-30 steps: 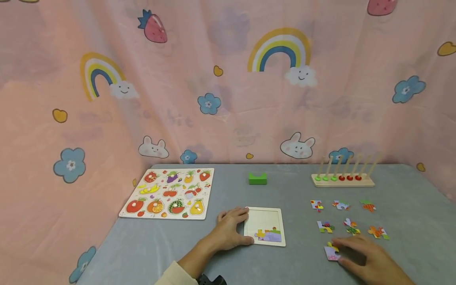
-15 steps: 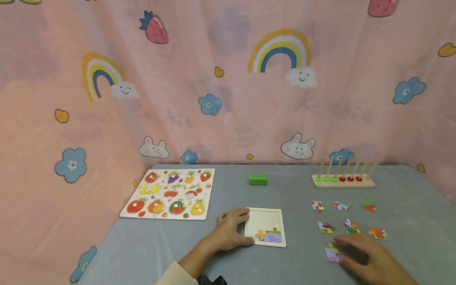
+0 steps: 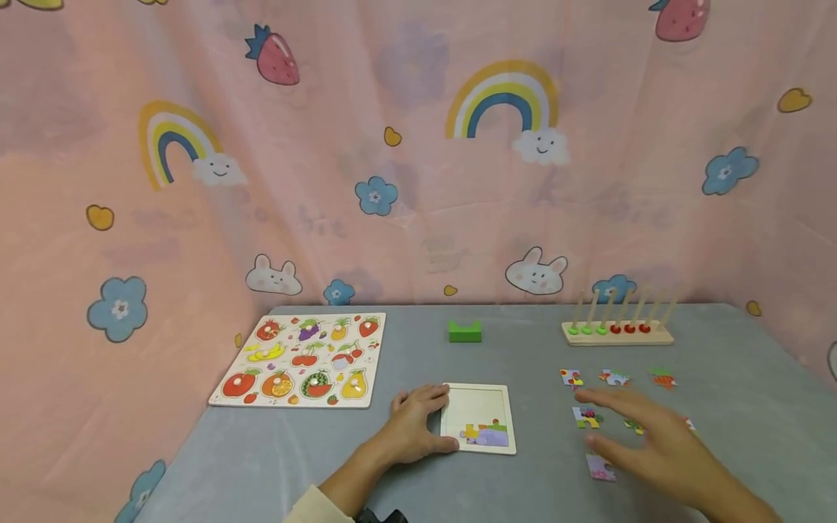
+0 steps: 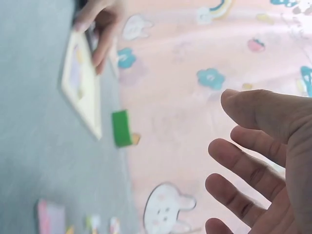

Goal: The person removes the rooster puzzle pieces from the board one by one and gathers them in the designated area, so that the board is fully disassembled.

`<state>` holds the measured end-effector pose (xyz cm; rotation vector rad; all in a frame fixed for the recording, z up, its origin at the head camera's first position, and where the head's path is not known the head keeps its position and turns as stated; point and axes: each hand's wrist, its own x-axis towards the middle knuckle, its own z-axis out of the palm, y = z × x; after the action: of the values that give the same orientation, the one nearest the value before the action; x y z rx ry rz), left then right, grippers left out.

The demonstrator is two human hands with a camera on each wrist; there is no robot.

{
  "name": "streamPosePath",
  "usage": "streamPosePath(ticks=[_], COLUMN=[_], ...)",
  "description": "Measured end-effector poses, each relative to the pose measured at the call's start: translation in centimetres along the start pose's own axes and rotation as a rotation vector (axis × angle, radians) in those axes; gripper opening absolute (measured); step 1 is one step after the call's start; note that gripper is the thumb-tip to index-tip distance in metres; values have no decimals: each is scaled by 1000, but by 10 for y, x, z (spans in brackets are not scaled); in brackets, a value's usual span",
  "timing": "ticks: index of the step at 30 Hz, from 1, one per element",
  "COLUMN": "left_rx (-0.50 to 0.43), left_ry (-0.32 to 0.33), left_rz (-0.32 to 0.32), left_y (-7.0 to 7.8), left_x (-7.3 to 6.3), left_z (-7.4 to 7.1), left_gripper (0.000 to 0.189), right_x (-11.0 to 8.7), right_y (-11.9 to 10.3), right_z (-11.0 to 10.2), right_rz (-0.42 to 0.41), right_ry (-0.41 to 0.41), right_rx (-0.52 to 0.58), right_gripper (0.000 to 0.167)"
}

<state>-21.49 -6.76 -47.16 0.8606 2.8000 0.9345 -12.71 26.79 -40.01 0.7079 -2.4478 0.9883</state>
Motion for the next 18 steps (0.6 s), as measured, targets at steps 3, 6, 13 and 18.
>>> streamPosePath(ticks=[3,6,13,18], left_rx=[-2,-9,-17,-20], left_ry=[0,0,-11,-14], left_rz=[1,0,-7,-14], left_y=[0,0,0,0], left_x=[0,0,0,0], left_z=[0,-1,-1,-1], left_gripper=[74,75,74,74], right_x=[13,24,45,57], right_y=[-8,-14,-27,-31], right_z=[5,11,30,48], right_rz=[-31,-76,-35,30], right_ry=[16,21,-32,-85], right_rx=[26,59,88,135], right_gripper=[58,57,50,44])
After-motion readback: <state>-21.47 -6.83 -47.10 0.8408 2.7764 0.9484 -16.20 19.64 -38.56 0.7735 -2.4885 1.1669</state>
